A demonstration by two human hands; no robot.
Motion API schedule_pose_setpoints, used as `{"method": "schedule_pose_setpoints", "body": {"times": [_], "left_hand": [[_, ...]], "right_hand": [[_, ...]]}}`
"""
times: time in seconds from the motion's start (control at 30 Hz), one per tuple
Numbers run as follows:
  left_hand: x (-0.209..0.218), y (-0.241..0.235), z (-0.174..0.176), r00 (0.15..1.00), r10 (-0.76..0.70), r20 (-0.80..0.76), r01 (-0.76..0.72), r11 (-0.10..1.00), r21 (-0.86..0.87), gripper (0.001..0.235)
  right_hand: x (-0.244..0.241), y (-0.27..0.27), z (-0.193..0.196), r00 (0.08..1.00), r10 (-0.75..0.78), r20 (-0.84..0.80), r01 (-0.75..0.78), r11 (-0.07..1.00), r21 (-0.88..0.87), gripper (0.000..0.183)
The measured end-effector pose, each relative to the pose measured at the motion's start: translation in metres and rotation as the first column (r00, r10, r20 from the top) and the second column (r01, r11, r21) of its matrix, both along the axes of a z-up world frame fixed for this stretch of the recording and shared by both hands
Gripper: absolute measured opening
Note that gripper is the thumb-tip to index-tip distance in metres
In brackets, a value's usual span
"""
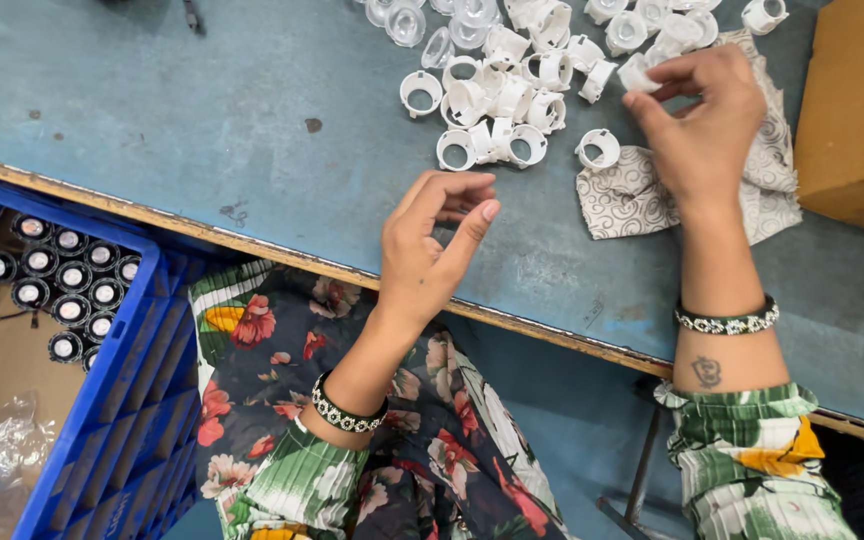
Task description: The person repeatedly picks up small white plastic components from a pile on the table, snaps them together by hand, and places the assembled units into a blue crate. The person handles the parts one at a time throughout the clip.
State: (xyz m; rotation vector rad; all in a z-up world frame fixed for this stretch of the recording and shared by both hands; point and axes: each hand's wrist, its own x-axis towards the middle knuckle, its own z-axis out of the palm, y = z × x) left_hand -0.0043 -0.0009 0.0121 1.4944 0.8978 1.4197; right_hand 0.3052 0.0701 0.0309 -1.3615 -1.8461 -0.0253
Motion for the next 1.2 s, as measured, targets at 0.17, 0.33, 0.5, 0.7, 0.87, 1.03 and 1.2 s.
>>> {"method": "schedule_pose_setpoints", "body": {"times": [0.17, 0.33, 0.5, 0.7, 0.87, 1.03, 1.2], "left_hand": [[-0.006, -0.005, -0.005, 0.985, -0.076, 0.153, 0.078, 0.997, -0.004, 0.020], [-0.032, -0.009, -0.019, 0.759, -0.414, 0.503, 0.501, 0.865, -0.044, 0.024], [-0.079, -0.027, -0.048, 0.566, -0.758, 0.324, 0.803, 0.596, -0.010, 0.037], [-0.061, -0.039, -0.162, 0.696, -0.404, -0.594, 0.288, 0.914, -0.285, 0.020], [-0.038, 0.037, -0.286, 0.437, 0.027, -0.899, -0.109, 0.994, -0.023, 0.043], [-0.016, 0.082, -0.353, 0.217, -0.014, -0.976, -0.140, 0.989, -0.045, 0.043], [-0.011, 0.101, -0.373, 0.192, 0.023, -0.981, -0.199, 0.980, -0.016, 0.043]], "right_hand": [[0.012, 0.016, -0.023, 0.963, -0.061, 0.261, 0.037, 0.995, 0.098, 0.025], [0.023, 0.016, -0.025, 0.980, 0.162, 0.114, -0.173, 0.981, 0.085, 0.017], [-0.009, 0.001, -0.020, 0.987, 0.115, -0.111, -0.121, 0.991, -0.051, 0.013], [-0.058, -0.024, -0.012, 0.937, 0.347, -0.034, -0.349, 0.931, -0.105, 0.015], [-0.060, -0.021, -0.011, 0.946, 0.132, -0.297, -0.220, 0.934, -0.283, 0.021], [-0.041, -0.015, -0.023, 0.936, 0.064, -0.347, -0.202, 0.903, -0.378, 0.031], [-0.021, -0.005, -0.037, 0.935, 0.096, -0.342, -0.242, 0.877, -0.415, 0.031]]}}
